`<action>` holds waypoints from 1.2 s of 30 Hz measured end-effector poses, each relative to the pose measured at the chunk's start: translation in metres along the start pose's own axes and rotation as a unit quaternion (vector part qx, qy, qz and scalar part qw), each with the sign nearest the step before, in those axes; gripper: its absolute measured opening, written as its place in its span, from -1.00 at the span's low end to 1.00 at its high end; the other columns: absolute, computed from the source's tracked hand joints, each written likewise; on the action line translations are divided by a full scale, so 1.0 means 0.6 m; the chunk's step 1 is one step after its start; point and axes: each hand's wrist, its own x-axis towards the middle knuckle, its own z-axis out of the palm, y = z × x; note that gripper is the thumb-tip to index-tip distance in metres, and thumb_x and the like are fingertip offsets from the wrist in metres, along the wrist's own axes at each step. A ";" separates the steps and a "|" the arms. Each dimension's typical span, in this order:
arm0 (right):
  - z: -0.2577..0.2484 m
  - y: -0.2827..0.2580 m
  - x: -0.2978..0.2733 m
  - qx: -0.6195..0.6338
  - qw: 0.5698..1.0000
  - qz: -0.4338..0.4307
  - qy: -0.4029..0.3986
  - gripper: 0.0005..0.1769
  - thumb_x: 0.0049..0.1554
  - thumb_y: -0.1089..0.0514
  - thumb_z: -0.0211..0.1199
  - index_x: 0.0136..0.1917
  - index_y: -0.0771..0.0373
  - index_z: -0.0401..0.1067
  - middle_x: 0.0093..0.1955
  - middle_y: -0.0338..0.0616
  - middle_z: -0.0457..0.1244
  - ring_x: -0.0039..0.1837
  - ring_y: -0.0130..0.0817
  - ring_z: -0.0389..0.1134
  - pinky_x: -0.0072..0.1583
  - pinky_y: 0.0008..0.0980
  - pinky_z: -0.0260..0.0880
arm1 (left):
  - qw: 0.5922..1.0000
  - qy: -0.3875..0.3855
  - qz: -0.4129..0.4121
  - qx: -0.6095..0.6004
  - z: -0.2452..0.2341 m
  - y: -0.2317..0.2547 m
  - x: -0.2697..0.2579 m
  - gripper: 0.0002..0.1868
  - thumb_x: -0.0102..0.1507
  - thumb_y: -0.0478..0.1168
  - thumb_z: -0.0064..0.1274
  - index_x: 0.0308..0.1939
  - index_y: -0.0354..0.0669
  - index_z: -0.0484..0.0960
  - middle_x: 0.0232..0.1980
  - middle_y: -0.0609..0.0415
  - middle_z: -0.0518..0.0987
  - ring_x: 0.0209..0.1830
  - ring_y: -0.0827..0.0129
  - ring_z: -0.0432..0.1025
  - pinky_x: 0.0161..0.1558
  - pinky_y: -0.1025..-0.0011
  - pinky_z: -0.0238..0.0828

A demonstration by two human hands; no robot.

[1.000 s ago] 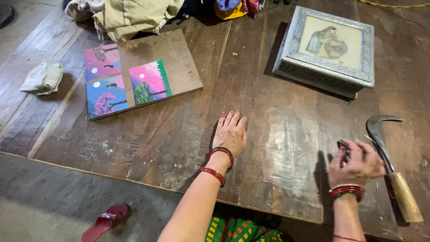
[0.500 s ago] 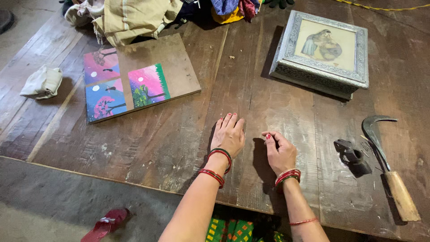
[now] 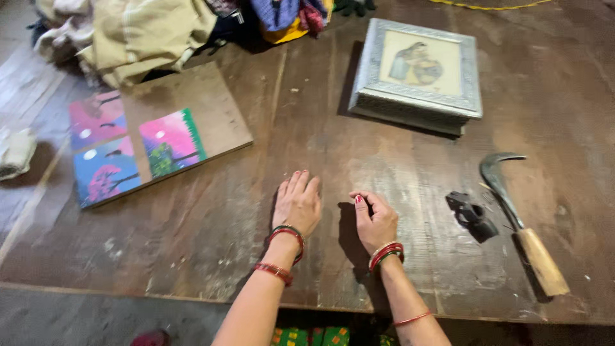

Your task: The person uses a crowbar and pliers to pry and remove fasteners from a metal box on a wooden table. They open the box, remove small items, and continue prying at the box's edges.

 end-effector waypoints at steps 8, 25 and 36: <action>0.001 0.059 0.037 0.245 0.944 0.220 0.020 -0.81 0.28 0.19 0.15 0.08 0.26 0.53 -0.18 -0.29 0.29 -0.18 -0.57 0.33 -0.11 -0.53 0.44 | 1.000 -0.015 0.003 0.015 0.005 -0.002 0.003 -0.57 0.28 -0.13 -0.04 0.22 -0.10 0.55 0.39 -0.09 0.43 0.47 0.10 0.21 0.44 0.05 0.02; -0.019 0.209 0.146 0.404 0.883 0.198 0.131 -0.84 0.26 0.32 0.14 0.11 0.26 0.44 -0.15 -0.31 0.28 -0.22 -0.58 0.29 -0.17 -0.52 0.40 | 0.999 -0.030 -0.006 0.031 -0.002 0.006 0.006 -0.56 0.29 -0.11 -0.04 0.24 -0.09 0.53 0.40 -0.07 0.41 0.48 0.13 0.20 0.44 0.08 0.01; -0.009 0.228 0.141 0.389 0.896 0.171 0.131 -0.85 0.27 0.33 0.15 0.11 0.28 0.46 -0.21 -0.26 0.29 -0.23 -0.56 0.31 -0.14 -0.52 0.42 | 0.999 -0.026 -0.004 0.034 -0.002 0.006 0.006 -0.57 0.29 -0.12 -0.04 0.24 -0.09 0.54 0.40 -0.07 0.42 0.48 0.13 0.20 0.44 0.07 0.03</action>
